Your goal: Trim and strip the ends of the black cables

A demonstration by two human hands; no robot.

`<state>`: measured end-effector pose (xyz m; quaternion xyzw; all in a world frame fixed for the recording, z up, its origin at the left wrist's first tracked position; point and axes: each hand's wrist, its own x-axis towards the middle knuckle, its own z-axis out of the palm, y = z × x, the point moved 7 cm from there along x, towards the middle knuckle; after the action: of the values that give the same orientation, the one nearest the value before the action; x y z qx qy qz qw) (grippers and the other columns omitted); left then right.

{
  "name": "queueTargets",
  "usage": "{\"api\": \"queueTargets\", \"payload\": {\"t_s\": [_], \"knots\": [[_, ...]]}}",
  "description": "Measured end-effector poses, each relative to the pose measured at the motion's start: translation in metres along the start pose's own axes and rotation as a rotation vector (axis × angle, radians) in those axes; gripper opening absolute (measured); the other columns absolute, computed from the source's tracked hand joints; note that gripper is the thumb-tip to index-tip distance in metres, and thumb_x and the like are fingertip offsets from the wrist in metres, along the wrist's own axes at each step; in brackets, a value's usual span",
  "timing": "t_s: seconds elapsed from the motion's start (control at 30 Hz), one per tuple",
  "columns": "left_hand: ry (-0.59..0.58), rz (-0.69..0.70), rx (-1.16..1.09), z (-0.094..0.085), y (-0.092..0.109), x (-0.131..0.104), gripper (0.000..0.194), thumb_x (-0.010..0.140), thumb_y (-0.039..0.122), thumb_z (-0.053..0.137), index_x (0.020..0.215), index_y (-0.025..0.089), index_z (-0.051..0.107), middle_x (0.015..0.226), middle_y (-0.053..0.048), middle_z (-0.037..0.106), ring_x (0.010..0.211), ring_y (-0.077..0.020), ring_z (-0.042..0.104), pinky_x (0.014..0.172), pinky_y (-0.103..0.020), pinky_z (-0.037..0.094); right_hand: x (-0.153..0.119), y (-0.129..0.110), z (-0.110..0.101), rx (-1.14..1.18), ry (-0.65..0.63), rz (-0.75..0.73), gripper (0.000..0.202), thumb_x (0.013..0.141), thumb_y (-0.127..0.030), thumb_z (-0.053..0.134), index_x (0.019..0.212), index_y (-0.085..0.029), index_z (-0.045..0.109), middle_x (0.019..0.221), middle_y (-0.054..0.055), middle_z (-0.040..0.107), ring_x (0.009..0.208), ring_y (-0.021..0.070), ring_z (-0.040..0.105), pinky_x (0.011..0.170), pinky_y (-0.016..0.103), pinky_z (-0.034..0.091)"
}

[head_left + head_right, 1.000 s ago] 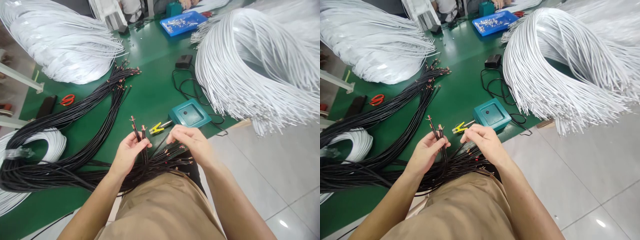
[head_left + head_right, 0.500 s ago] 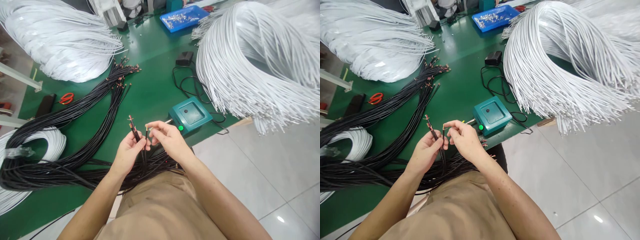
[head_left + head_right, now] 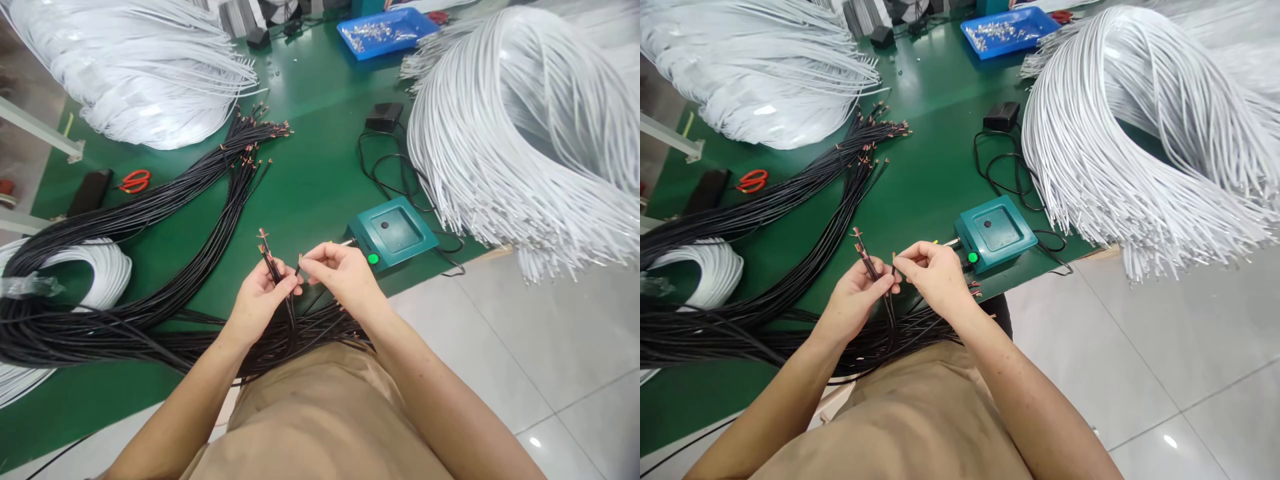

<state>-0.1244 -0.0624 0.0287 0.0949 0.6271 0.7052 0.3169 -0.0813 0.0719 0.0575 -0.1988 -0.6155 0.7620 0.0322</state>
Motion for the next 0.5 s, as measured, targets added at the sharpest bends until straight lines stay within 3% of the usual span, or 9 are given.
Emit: {"api": "queueTargets", "payload": {"t_s": [0.1, 0.27, 0.37, 0.5], "knots": [[-0.085, -0.001, -0.041, 0.006, 0.004, -0.001, 0.017, 0.083, 0.023, 0.066, 0.092, 0.019, 0.052, 0.08, 0.001, 0.063, 0.065, -0.0085, 0.057, 0.066, -0.023, 0.045, 0.004, 0.004, 0.001, 0.086, -0.019, 0.022, 0.023, 0.068, -0.036, 0.075, 0.067, -0.016, 0.064, 0.064, -0.001, 0.064, 0.059, 0.0096, 0.055, 0.062, 0.025, 0.047], [-0.096, -0.015, -0.095, 0.008, 0.005, 0.0, 0.017, 0.084, 0.023, 0.064, 0.095, 0.019, 0.052, 0.078, 0.001, 0.063, 0.064, -0.0089, 0.055, 0.064, -0.023, 0.044, 0.005, 0.012, 0.002, 0.209, 0.028, 0.006, 0.041, 0.081, -0.055, 0.059, 0.083, -0.015, 0.07, 0.072, 0.002, 0.063, 0.064, 0.0099, 0.057, 0.067, 0.026, 0.048], [-0.092, -0.008, -0.096, 0.006, 0.003, 0.001, 0.018, 0.083, 0.024, 0.065, 0.094, 0.019, 0.053, 0.076, 0.001, 0.06, 0.064, -0.0093, 0.055, 0.064, -0.024, 0.044, 0.002, 0.013, 0.011, 0.18, -0.027, 0.016, 0.036, 0.072, -0.047, 0.073, 0.091, -0.017, 0.067, 0.066, -0.002, 0.062, 0.058, 0.0098, 0.057, 0.065, 0.026, 0.047], [-0.128, -0.003, -0.1, 0.007, 0.003, 0.002, 0.017, 0.083, 0.026, 0.066, 0.089, 0.019, 0.051, 0.075, 0.001, 0.059, 0.064, -0.0102, 0.054, 0.064, -0.024, 0.042, 0.001, 0.008, 0.02, 0.21, -0.087, 0.012, 0.03, 0.07, -0.044, 0.074, 0.075, -0.018, 0.06, 0.054, -0.006, 0.058, 0.048, 0.0109, 0.057, 0.06, 0.028, 0.046]]}}
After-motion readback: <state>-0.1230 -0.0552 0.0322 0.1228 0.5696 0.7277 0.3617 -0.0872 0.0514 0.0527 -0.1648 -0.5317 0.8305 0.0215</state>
